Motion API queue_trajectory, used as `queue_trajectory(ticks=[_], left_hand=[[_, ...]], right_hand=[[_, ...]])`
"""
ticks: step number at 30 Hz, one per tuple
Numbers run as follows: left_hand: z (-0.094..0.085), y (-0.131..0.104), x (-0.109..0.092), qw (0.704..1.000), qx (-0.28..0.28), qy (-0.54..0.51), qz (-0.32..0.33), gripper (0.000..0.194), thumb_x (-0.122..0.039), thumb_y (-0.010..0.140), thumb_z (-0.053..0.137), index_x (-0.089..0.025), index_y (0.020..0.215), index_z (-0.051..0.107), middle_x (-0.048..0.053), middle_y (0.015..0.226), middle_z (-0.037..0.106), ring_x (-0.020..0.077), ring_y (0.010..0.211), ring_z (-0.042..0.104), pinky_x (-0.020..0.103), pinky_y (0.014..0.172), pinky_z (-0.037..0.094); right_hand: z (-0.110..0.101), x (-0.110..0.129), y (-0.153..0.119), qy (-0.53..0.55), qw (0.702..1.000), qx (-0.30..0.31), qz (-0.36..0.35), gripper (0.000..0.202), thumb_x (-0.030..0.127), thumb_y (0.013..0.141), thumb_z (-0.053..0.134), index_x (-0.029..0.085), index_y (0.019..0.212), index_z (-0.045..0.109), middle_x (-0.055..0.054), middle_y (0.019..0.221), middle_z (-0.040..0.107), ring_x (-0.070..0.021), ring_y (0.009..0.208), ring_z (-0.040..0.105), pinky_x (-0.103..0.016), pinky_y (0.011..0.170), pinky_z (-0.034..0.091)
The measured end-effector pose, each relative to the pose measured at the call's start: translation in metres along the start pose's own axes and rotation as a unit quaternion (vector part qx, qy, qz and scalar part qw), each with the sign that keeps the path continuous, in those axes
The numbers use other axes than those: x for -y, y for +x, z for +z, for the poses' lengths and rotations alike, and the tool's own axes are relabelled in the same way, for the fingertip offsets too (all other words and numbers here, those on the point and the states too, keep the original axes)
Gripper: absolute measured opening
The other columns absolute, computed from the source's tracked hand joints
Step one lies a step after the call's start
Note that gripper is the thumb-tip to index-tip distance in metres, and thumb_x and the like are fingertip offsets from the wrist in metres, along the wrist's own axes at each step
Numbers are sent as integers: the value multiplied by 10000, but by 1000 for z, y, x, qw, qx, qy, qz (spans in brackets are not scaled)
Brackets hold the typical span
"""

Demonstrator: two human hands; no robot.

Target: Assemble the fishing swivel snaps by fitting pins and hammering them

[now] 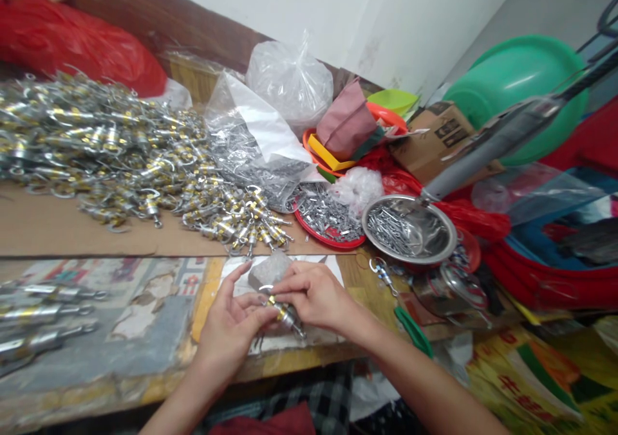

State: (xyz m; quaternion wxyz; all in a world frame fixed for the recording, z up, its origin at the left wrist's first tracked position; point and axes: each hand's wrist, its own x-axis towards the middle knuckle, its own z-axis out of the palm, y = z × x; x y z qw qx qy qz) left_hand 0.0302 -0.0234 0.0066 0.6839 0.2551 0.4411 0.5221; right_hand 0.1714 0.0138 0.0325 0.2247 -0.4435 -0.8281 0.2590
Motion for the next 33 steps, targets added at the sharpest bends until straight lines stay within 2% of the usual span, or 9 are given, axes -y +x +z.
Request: queue_trajectory(ticks=[3,6,9,14,19,23,25,29,33], left_hand=[[1,-1,-1,1000,7,-2,-4,851,-150,514,742,-221,1236,298,-83,547,587,152,503,618,357,564,558],[1,-2,-1,1000,7,7,-3,835,-162,539,737,-212,1241,287,-76,566,598,150,510,623,332,555,557],[0,-2,0,1000,3,16,-1,829,-168,544,738,-213,1242,293,-71,575,604,158,522,633,314,545,554],[-1,-1,3,1000,8,20,3,811,-163,568,724,-215,1249,286,-59,589,618,170,552,650,327,577,557],[-1,-2,3,1000,4,26,9,789,-155,579,714,-213,1242,290,-54,586,626,163,541,649,308,560,557],[0,-3,2,1000,3,18,7,816,-157,558,727,-205,1244,286,-55,570,631,170,533,649,317,551,558],[1,-4,1,1000,-1,15,6,829,-149,550,730,-199,1245,283,-51,571,638,170,535,650,310,547,557],[3,-4,0,1000,-8,17,3,832,-135,554,721,-187,1254,275,-35,578,659,154,514,642,283,535,552],[5,-5,0,1000,-18,19,9,844,-151,543,731,-192,1260,286,-52,538,644,146,493,635,263,522,546]], right_hand=[[4,2,-2,49,998,-36,24,131,184,718,629,202,818,710,-7,655,627,-115,601,562,-206,554,426],[-6,-2,-16,75,988,-134,30,183,177,787,538,213,902,676,-25,799,648,-138,748,591,-243,675,459],[-19,-22,-43,-51,972,-205,100,228,217,818,492,216,1016,603,-55,952,614,-180,898,561,-306,777,442],[-21,-57,-80,-229,953,-41,194,265,294,813,495,184,1047,554,-75,872,584,-219,825,573,-331,716,452],[-27,-37,-81,-141,965,-135,176,208,245,816,491,193,1014,527,-61,925,601,-188,833,590,-293,712,475],[-37,6,-76,-103,971,-216,24,390,180,828,486,275,1205,457,-46,1058,600,-192,970,569,-295,800,471],[-36,19,-75,-108,977,-184,-20,507,126,829,456,308,1293,365,-40,1075,599,-191,953,580,-299,790,483],[-25,26,-74,-155,986,-52,24,531,98,820,393,284,1315,349,-57,927,641,-198,743,617,-315,644,519],[-17,23,-79,-152,983,-102,30,519,116,838,388,273,1329,325,-74,981,629,-201,811,613,-324,715,509]])
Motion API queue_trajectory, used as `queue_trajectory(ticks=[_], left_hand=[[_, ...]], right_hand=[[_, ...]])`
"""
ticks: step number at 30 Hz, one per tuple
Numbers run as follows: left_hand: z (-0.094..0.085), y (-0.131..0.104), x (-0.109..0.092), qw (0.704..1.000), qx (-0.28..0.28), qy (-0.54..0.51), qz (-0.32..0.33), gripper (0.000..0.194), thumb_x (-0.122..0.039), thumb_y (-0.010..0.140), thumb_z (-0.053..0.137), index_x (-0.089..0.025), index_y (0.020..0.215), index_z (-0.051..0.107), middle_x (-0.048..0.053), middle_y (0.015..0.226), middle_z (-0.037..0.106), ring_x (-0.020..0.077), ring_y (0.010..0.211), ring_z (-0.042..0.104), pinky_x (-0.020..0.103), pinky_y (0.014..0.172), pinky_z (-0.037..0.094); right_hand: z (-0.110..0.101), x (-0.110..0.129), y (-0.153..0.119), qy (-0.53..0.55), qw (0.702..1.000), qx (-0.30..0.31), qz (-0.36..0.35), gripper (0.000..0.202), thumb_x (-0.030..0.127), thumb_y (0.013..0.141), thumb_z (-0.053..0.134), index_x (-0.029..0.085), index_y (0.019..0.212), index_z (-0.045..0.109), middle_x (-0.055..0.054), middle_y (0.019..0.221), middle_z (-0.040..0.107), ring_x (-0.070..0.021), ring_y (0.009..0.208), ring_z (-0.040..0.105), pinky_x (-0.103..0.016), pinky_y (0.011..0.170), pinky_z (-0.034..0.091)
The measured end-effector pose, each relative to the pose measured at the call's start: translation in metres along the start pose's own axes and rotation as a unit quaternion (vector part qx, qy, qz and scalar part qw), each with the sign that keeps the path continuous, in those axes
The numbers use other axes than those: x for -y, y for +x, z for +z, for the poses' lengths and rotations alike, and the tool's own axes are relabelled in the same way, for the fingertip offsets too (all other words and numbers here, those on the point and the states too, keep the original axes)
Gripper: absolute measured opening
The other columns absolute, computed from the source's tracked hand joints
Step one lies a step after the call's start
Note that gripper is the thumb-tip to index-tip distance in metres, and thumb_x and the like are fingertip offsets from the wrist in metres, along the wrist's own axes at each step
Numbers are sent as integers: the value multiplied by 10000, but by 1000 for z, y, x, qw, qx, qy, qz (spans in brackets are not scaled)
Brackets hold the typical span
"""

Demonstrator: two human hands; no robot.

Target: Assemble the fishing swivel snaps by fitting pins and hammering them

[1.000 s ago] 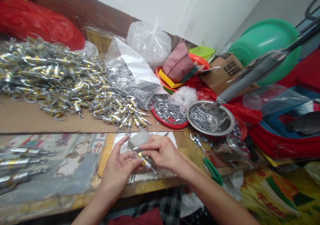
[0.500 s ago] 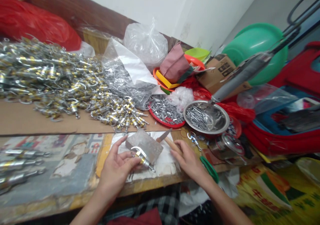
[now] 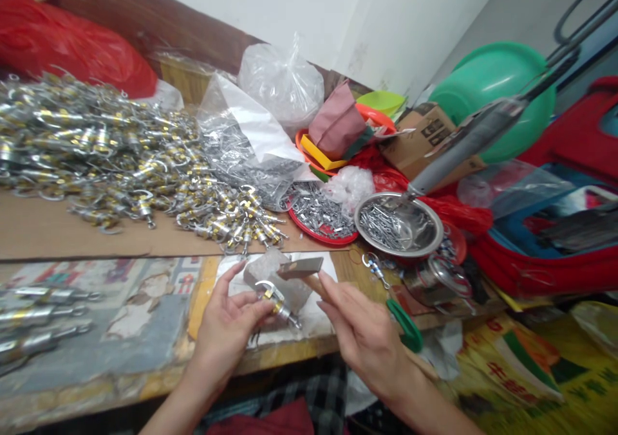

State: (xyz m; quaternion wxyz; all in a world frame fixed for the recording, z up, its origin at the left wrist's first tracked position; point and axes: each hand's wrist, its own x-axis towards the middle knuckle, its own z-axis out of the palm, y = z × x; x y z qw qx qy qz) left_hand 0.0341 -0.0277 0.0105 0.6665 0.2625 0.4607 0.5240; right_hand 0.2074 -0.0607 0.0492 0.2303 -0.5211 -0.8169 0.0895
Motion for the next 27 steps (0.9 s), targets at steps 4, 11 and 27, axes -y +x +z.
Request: queue_trajectory(ticks=[4,11,27], left_hand=[[-1,-1,1,1000,3,0,1,861,-184,540,742,-198,1279,300,-55,553,645,157,517,644,280,542,549],[-8,2,-6,975,-58,205,57,244,-258,533,744,-195,768,721,24,680,717,208,670,657,296,672,523],[-22,9,-16,911,95,338,216,56,-209,610,691,-254,597,721,28,674,652,198,680,607,270,631,466]], right_hand=[[6,-18,-8,41,998,8,45,441,164,848,413,250,1280,412,-72,982,630,-189,858,607,-307,753,501],[14,-80,7,-33,986,58,153,296,296,847,456,187,1073,611,-70,939,671,-186,836,628,-280,719,492],[20,-136,143,-127,984,52,114,357,59,650,574,171,986,619,-99,894,665,-241,874,594,-311,762,432]])
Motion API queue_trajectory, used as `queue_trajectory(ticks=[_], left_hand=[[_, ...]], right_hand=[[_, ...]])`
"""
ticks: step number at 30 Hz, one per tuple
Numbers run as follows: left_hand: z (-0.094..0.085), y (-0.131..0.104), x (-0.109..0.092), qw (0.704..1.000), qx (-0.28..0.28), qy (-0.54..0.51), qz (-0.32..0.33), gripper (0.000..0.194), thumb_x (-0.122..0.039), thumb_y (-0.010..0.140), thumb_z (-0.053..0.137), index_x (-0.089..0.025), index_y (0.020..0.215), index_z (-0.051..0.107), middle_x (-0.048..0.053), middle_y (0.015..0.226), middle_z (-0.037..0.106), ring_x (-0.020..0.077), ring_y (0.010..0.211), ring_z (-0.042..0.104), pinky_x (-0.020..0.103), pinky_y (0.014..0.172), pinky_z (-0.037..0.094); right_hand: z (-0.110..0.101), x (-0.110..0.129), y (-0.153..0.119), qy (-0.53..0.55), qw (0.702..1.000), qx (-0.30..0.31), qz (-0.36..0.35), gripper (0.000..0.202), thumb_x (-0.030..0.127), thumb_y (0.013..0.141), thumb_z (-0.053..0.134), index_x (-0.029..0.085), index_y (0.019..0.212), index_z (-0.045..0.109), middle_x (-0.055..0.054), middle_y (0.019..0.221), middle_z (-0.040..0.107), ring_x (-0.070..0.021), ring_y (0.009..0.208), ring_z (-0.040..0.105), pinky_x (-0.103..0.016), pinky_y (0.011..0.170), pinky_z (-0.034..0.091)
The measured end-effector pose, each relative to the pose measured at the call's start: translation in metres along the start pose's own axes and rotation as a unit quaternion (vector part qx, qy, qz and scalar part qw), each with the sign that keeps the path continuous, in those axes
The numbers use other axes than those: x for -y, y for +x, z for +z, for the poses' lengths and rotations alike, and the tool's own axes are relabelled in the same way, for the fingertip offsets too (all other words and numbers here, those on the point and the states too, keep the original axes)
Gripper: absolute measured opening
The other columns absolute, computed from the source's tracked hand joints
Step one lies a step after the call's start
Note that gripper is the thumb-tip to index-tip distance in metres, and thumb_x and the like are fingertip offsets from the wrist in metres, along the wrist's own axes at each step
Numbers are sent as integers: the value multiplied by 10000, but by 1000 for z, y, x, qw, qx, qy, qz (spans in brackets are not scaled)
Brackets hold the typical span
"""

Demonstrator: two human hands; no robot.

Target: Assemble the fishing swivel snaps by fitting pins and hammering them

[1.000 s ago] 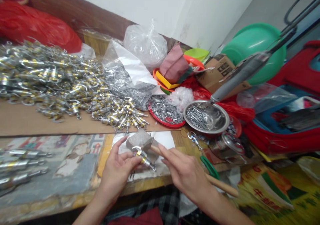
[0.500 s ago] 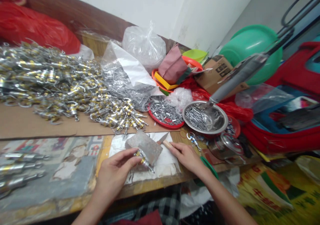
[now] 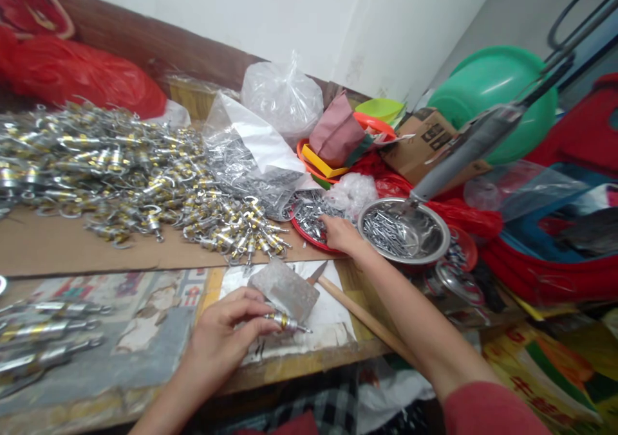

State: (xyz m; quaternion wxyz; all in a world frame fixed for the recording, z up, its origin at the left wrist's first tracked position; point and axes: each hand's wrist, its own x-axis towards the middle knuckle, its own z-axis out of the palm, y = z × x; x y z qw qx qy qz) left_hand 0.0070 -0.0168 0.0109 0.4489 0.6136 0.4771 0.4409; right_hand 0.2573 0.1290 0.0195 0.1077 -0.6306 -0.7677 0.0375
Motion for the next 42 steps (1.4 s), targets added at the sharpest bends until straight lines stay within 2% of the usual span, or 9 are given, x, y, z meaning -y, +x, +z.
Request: queue_trajectory(ticks=[4,8,12,19,24,28,32,35,42], left_hand=[[1,1,-2,1000,1,-10,-4,80,-210,636,670,-261,639,731,26,677,666,189,665,617,259,610,469],[4,-1,-4,999,-19,-19,-27,104,-223,612,691,-253,704,727,18,673,687,188,642,629,255,593,483],[7,-4,-7,993,-45,-68,-86,187,-203,562,717,-217,747,696,-5,591,675,168,540,624,239,528,496],[3,-5,-18,992,-45,-85,-78,243,-148,567,691,-190,806,690,-16,592,660,146,544,619,225,542,500],[-2,-6,-20,1000,2,-25,16,160,-150,628,666,-221,752,738,12,644,667,144,605,608,212,554,459],[-4,-7,-21,998,28,-60,-16,107,-177,663,645,-225,683,739,17,657,653,145,625,601,213,573,448],[-7,-8,-25,993,16,-94,-64,72,-231,666,648,-211,623,702,4,646,655,145,635,591,210,590,442],[-9,-7,-29,996,34,-45,-69,105,-276,699,621,-208,643,677,-2,640,646,143,623,576,213,579,425],[-11,-3,-30,998,47,45,16,139,-260,733,582,-206,641,671,9,717,630,148,704,580,220,650,421]], right_hand=[[-11,16,-23,72,995,-65,9,260,94,728,501,134,944,639,-101,941,646,-194,867,593,-297,777,453],[-17,65,-73,188,977,-99,-26,177,184,790,501,161,861,661,-48,857,667,-133,777,619,-236,695,494],[-18,103,-114,497,856,-85,-111,90,149,681,644,194,741,694,-25,729,685,-139,695,625,-248,651,495],[-13,110,-124,585,808,-49,-55,137,138,627,703,220,737,708,-21,711,693,-159,687,626,-286,668,486],[-11,114,-129,588,801,-59,-93,176,106,639,691,231,763,705,-18,723,693,-157,688,630,-283,664,493],[-12,113,-138,527,830,-101,-152,256,96,681,660,227,901,673,-40,819,683,-165,768,630,-297,712,505],[-10,107,-150,347,882,-190,-256,379,54,691,629,202,1040,608,-85,963,639,-162,851,607,-264,720,509],[-9,104,-153,231,889,-221,-327,332,11,743,513,167,1018,615,-101,963,650,-151,847,613,-236,694,506],[-11,103,-147,208,893,-224,-330,282,27,749,494,146,952,650,-116,949,668,-162,823,631,-244,669,515]])
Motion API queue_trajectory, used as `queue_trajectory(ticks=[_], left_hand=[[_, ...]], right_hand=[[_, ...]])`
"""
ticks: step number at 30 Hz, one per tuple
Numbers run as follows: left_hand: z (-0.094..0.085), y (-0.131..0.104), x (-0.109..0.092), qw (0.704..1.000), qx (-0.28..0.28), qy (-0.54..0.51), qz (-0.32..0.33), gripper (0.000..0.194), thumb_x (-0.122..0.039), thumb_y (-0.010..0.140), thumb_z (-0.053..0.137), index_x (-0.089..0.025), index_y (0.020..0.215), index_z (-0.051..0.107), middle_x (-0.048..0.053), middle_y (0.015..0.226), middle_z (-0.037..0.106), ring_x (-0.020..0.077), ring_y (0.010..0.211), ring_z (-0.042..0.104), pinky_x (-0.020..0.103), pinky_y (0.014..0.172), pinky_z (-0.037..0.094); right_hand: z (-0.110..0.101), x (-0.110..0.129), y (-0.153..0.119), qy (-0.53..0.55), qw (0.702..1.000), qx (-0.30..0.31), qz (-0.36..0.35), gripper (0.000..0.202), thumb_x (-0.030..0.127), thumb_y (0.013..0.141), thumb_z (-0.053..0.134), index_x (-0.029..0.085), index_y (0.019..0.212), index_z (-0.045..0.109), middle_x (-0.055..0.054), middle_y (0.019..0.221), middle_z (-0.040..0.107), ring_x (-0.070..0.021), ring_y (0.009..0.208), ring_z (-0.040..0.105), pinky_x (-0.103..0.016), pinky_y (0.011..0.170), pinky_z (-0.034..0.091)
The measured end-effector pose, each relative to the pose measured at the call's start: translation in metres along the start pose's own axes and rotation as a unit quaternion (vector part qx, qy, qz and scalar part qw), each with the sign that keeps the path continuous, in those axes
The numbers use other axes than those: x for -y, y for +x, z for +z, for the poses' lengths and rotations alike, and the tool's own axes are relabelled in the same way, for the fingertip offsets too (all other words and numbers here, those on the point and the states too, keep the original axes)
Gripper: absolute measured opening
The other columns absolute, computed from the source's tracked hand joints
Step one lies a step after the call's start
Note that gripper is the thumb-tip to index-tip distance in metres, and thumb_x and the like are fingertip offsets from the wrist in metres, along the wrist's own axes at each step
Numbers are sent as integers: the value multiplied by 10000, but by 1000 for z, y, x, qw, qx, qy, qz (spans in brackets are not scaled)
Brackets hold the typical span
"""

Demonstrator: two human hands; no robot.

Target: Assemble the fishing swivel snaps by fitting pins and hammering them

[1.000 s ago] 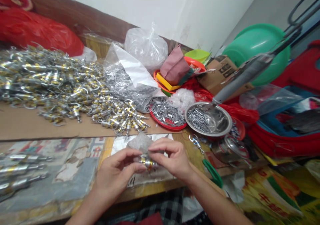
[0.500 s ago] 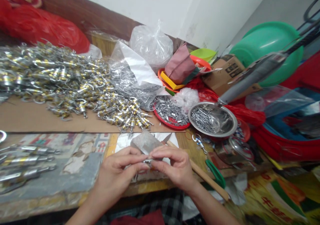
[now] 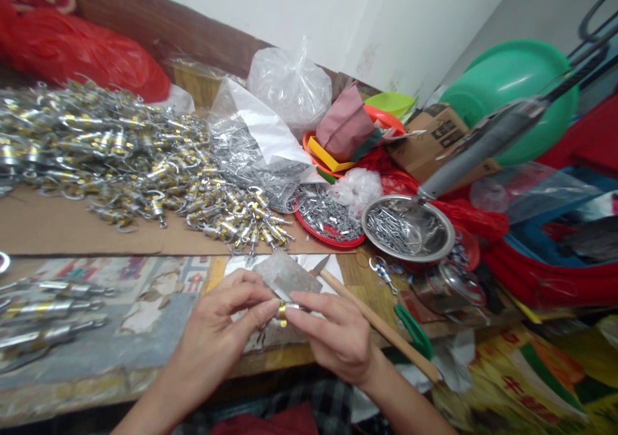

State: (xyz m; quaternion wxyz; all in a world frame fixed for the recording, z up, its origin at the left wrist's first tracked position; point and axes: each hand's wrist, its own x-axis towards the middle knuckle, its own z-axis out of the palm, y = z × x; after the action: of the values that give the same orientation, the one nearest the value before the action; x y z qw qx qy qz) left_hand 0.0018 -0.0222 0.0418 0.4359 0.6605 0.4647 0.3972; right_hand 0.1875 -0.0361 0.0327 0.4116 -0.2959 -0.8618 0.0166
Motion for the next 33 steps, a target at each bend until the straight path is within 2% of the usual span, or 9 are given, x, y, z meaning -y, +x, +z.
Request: queue_trajectory(ticks=[4,7,11,14,17,20,24,29,33], left_hand=[[6,-5,3,992,2,-80,-95,123,-300,701,613,-201,715,685,16,744,693,167,729,618,237,685,462],[14,-9,8,962,-25,-192,-195,353,-302,601,698,-195,934,646,21,835,721,182,787,643,245,703,500],[22,-9,17,940,-44,-257,-221,554,-290,563,730,-162,1075,559,40,882,710,180,815,643,246,734,509],[25,-6,23,936,-41,-274,-219,554,-315,594,709,-158,1094,531,45,855,701,186,800,646,265,733,514],[26,-3,23,933,-36,-282,-219,568,-301,592,710,-175,1098,485,26,796,692,189,777,655,277,721,518],[26,-1,19,931,-29,-295,-214,557,-271,611,694,-197,1089,417,-17,698,663,171,710,660,277,695,514],[24,1,17,924,-9,-311,-221,533,-224,620,682,-213,1055,374,-39,678,634,153,673,654,260,647,499],[22,3,21,920,-14,-319,-227,507,-173,596,693,-229,971,356,-67,642,619,132,622,643,238,608,483],[23,4,23,913,-13,-336,-229,480,-144,588,687,-237,907,341,-81,629,620,129,606,642,243,605,484]], right_hand=[[5,3,-1,77,993,-27,86,255,27,735,533,149,907,676,-109,880,679,-147,756,645,-219,654,526],[8,9,-2,124,978,-48,162,175,81,719,605,133,861,692,-101,794,685,-145,698,645,-215,636,528],[3,2,4,150,960,32,232,110,159,719,638,165,803,708,-55,736,695,-134,658,643,-206,608,519],[-7,-34,15,32,958,70,278,135,212,780,573,203,820,701,-24,800,701,-129,739,643,-217,689,508],[-17,-89,27,-187,912,93,353,237,182,829,476,220,982,653,-36,1007,665,-151,929,606,-257,828,456],[-18,-135,34,-220,889,144,376,294,135,739,563,225,1008,641,-61,910,690,-226,916,611,-326,815,446],[-8,-161,38,-218,876,190,385,299,99,656,616,230,920,666,-66,841,688,-250,890,606,-334,805,425],[-8,-156,44,-170,892,169,382,172,110,718,552,139,839,671,-121,924,651,-239,919,586,-331,809,424],[-11,-113,43,-91,909,139,382,192,154,806,468,120,905,629,-69,833,668,-140,748,624,-248,689,476]])
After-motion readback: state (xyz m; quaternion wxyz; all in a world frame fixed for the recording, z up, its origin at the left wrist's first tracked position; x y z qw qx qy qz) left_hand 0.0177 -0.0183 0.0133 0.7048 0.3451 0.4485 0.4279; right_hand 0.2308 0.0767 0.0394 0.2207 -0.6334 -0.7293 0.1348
